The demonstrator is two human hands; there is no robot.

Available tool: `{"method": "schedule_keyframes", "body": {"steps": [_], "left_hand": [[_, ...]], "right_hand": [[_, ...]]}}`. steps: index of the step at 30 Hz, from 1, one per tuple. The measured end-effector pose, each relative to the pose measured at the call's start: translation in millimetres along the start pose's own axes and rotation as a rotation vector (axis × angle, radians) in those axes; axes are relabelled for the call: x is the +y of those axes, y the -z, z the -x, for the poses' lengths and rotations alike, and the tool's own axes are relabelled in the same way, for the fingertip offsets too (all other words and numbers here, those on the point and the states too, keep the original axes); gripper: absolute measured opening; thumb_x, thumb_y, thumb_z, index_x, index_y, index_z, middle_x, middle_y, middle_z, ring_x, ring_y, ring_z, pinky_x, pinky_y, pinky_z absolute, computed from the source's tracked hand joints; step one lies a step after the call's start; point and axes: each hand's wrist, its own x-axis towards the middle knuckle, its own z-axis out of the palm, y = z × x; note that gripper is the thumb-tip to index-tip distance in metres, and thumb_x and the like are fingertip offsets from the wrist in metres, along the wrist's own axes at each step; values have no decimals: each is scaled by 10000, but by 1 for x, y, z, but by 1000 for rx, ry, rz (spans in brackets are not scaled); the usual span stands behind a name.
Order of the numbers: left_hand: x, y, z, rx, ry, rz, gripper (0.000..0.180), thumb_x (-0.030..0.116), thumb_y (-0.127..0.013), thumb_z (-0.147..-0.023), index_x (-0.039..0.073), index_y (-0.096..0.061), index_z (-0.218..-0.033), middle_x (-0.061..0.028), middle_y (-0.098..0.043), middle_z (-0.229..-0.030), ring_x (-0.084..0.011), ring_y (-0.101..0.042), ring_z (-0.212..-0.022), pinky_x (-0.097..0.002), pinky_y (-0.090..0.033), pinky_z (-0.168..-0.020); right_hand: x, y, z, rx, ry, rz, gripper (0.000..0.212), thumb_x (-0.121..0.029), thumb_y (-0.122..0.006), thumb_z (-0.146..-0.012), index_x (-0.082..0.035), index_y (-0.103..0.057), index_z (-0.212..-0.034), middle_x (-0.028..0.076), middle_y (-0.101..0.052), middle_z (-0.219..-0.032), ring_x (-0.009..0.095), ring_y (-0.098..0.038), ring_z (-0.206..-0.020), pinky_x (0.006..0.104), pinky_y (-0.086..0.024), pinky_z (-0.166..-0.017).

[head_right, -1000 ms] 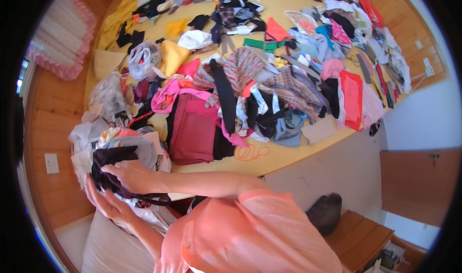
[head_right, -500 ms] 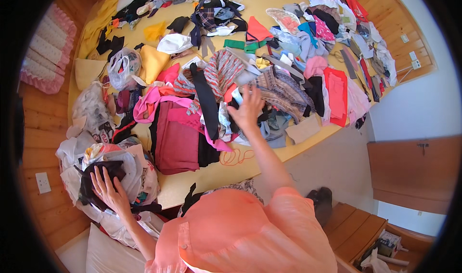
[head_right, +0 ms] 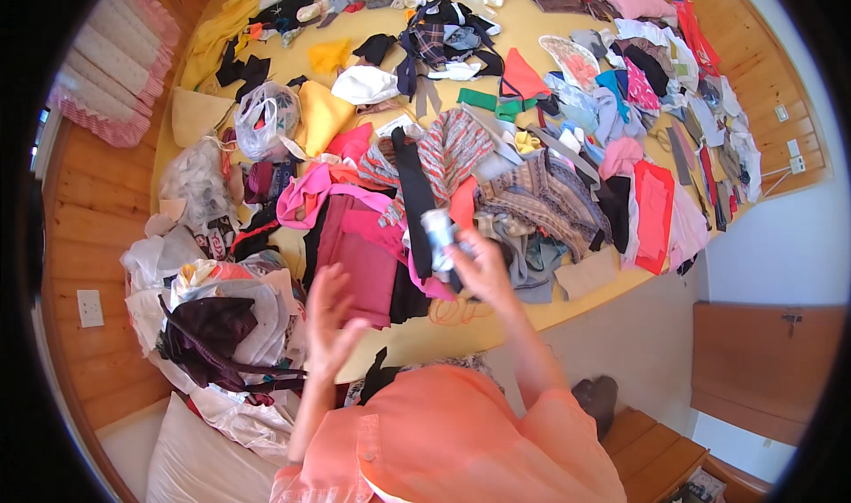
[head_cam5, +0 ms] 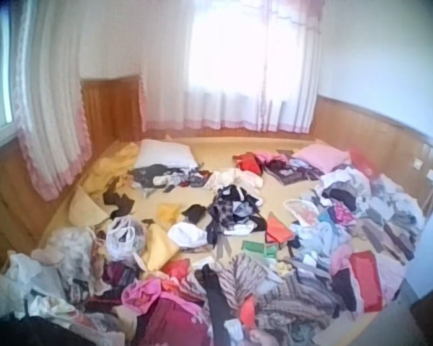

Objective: Sort and fold various articles of clothing on a bed.

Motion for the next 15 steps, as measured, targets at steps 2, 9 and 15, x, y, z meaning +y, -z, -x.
{"method": "schedule_keyframes", "body": {"steps": [2,9,15], "left_hand": [[-24,-21,-8,-129,-98,-21,950,145,-751,-563,51,-154,-1296,-133,-262,-1290,-241,-307,-1177,-375,-308,-929],[-91,-39,2,143,235,114,281,34,-539,-779,17,-475,-1052,-21,-548,-825,-105,-538,-720,-217,-442,-581],[-55,-33,-5,271,201,66,259,-15,-528,-768,3,-467,-1020,-62,-540,-937,-126,-512,-846,-251,-401,-764]], "right_hand": [[0,-28,9,-197,85,59,157,-131,-541,-786,0,-520,-871,39,-535,-746,92,-508,-690,242,-414,-625],[10,-60,-18,-157,186,118,207,-162,-596,-729,-27,-525,-869,47,-516,-771,104,-512,-690,263,-418,-624],[99,-40,-89,335,-113,534,311,-231,-633,-678,-37,-511,-887,140,-538,-751,313,-542,-668,386,-425,-601]]}}
